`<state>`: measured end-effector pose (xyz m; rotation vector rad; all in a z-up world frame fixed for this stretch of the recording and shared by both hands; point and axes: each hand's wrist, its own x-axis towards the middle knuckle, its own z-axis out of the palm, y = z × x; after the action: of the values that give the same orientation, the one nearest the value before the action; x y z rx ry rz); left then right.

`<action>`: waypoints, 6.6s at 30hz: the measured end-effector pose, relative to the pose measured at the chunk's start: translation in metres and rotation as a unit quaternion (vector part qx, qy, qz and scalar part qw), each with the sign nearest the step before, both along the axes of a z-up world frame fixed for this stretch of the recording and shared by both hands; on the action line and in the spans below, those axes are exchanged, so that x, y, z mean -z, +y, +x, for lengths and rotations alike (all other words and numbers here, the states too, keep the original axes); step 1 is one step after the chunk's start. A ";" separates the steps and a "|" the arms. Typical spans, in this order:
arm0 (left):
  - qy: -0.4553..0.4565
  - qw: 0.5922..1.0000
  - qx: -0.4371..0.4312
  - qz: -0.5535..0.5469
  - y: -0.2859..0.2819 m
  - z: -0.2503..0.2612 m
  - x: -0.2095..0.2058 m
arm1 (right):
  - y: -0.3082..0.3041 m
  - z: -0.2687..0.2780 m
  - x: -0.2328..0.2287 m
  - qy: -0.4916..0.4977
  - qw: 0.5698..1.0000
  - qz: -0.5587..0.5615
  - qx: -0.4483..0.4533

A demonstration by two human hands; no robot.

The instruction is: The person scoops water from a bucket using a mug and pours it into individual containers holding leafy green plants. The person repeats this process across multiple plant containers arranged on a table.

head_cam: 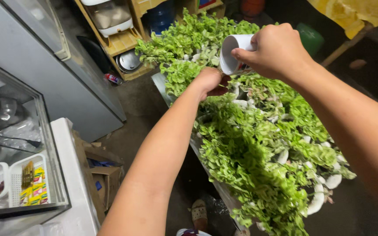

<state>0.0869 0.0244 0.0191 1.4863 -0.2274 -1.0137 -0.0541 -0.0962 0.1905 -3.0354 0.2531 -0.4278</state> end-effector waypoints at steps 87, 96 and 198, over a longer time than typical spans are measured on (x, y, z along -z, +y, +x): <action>0.027 0.984 0.014 0.175 -0.552 -0.452 0.334 | -0.508 -0.411 0.488 0.101 0.826 0.460 0.308; -0.176 0.901 0.075 0.388 -0.583 -0.433 0.572 | -0.592 -0.400 0.637 0.175 0.838 0.439 0.274; -0.259 0.487 -0.759 0.347 -0.516 -0.031 -0.098 | -0.384 0.348 0.227 0.634 0.318 0.609 -0.355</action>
<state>0.0556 -0.4918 0.1172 1.8266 1.1084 0.9839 0.2935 -0.4801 -0.0362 -0.9505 -0.5056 1.4853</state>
